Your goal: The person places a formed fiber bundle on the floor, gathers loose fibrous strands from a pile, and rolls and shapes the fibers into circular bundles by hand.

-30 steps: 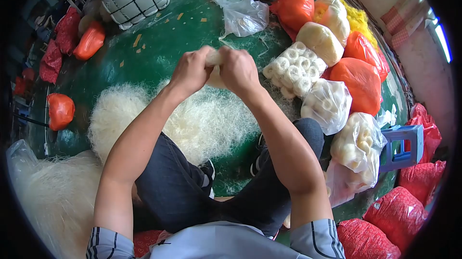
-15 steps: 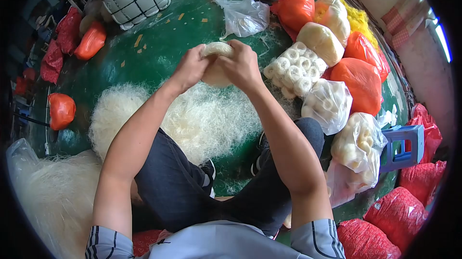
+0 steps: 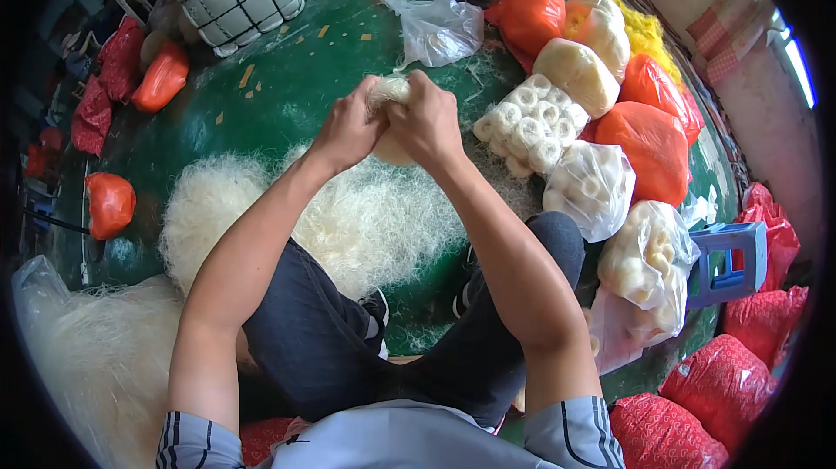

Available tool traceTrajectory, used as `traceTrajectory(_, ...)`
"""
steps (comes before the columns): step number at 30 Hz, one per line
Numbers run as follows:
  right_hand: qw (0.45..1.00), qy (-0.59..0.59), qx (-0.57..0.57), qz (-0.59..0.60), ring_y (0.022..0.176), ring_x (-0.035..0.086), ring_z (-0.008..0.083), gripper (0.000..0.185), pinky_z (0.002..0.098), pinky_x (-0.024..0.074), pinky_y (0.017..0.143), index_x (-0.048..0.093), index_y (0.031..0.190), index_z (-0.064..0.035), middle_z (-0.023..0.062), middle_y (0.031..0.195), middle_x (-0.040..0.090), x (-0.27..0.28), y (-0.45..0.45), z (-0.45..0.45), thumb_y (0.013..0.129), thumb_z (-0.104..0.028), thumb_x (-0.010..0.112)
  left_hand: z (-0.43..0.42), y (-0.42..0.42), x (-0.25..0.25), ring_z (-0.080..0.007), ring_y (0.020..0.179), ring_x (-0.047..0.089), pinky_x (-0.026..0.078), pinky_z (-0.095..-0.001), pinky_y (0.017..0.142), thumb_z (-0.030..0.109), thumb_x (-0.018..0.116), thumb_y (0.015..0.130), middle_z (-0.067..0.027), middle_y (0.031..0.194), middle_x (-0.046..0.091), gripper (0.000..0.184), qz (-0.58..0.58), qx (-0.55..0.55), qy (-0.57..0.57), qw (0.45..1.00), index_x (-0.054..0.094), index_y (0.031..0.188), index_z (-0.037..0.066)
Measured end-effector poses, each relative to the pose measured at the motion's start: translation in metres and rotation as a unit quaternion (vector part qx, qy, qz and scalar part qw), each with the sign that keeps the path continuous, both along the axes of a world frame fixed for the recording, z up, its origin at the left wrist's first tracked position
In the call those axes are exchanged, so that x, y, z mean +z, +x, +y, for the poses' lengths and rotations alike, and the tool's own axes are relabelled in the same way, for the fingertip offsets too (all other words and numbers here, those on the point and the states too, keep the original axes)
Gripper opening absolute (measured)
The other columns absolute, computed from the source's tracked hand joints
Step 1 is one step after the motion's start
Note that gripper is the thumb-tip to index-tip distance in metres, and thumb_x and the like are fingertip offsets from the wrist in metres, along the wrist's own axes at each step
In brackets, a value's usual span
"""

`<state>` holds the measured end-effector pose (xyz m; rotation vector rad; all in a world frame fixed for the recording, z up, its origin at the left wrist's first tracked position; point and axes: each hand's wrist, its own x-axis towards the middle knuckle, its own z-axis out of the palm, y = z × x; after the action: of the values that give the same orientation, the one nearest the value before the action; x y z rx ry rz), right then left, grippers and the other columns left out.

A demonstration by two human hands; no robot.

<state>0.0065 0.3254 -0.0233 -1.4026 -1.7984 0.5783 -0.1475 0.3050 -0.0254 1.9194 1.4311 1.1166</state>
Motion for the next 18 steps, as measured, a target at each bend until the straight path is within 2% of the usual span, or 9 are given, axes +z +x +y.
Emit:
traceTrajectory(4,0.995,-0.008,-0.041,0.094,0.099,0.07,0.0463,0.031,0.0494,0.0539,0.086,0.066,0.11,0.0034,0.0304,0.098,0.071,0.007,-0.004,-0.005,0.085,-0.016,0.07,0.011,-0.007,-0.009,-0.0423,0.102,0.073,0.056,-0.0472,0.085,0.018,0.062,0.098,-0.0243,0.105,0.075,0.025,-0.05,0.038,-0.029,0.998,0.064,0.116,0.0)
traceTrajectory(5,0.993,-0.066,-0.024,0.097,0.099,0.07,0.0459,0.031,0.0483,0.0549,0.085,0.066,0.11,0.0038,0.0299,0.098,0.071,0.006,0.0,-0.003,0.086,-0.015,0.071,0.014,-0.009,-0.013,-0.0422,0.101,0.073,0.057,-0.047,0.086,0.017,0.062,0.098,-0.024,0.105,0.075,0.025,-0.065,0.045,-0.04,0.996,0.064,0.117,0.0)
traceTrajectory(8,0.999,-0.016,0.041,-0.004,0.098,0.073,0.0421,0.03,0.0455,0.0562,0.085,0.068,0.11,0.0031,0.0267,0.098,0.074,0.009,0.004,-0.005,0.087,-0.015,0.072,0.008,-0.008,-0.007,-0.0388,0.099,0.074,0.057,-0.0454,0.086,0.017,0.061,0.098,-0.0223,0.105,0.076,0.028,-0.062,0.029,-0.036,0.997,0.065,0.12,0.0)
traceTrajectory(9,0.999,-0.013,0.05,0.013,0.098,0.073,0.0413,0.03,0.0455,0.0563,0.085,0.068,0.11,0.0029,0.026,0.098,0.074,0.007,0.007,-0.002,0.088,-0.016,0.072,0.006,-0.009,-0.005,-0.0372,0.098,0.075,0.057,-0.0447,0.086,0.017,0.061,0.099,-0.0216,0.105,0.076,0.029,-0.051,0.019,-0.028,0.998,0.065,0.121,-0.001)
traceTrajectory(11,0.996,-0.006,0.074,0.049,0.097,0.074,0.0397,0.03,0.0453,0.0566,0.084,0.068,0.11,0.0025,0.0248,0.097,0.075,0.0,0.01,0.006,0.088,-0.016,0.073,0.014,-0.012,-0.014,-0.0325,0.095,0.075,0.057,-0.0429,0.085,0.019,0.062,0.098,-0.0198,0.105,0.076,0.03,-0.116,-0.019,-0.054,0.992,0.067,0.121,-0.001)
traceTrajectory(14,0.986,-0.052,0.036,0.151,0.095,0.075,0.0393,0.029,0.0458,0.0561,0.082,0.069,0.108,0.0023,0.0244,0.094,0.075,-0.01,0.001,0.003,0.088,-0.018,0.073,0.015,-0.009,-0.017,-0.0272,0.09,0.075,0.058,-0.0411,0.084,0.02,0.064,0.097,-0.0177,0.104,0.077,0.031,-0.17,-0.024,-0.078,0.982,0.068,0.118,-0.002)
traceTrajectory(15,0.983,-0.086,0.058,0.15,0.094,0.075,0.0388,0.03,0.0455,0.0565,0.082,0.07,0.107,0.0023,0.0238,0.095,0.075,-0.008,0.002,0.002,0.089,-0.021,0.073,0.011,-0.006,-0.015,-0.0257,0.089,0.075,0.058,-0.0406,0.083,0.021,0.065,0.096,-0.017,0.104,0.077,0.031,-0.181,-0.018,-0.086,0.979,0.069,0.117,-0.002)
traceTrajectory(18,0.991,-0.093,0.086,0.053,0.094,0.075,0.0376,0.03,0.0441,0.0572,0.082,0.071,0.108,0.0024,0.0233,0.096,0.075,0.004,0.014,0.009,0.091,-0.022,0.072,0.004,-0.006,-0.002,-0.0281,0.09,0.075,0.058,-0.0413,0.083,0.021,0.064,0.096,-0.0177,0.104,0.077,0.031,-0.173,-0.003,-0.213,0.962,0.069,0.115,-0.003)
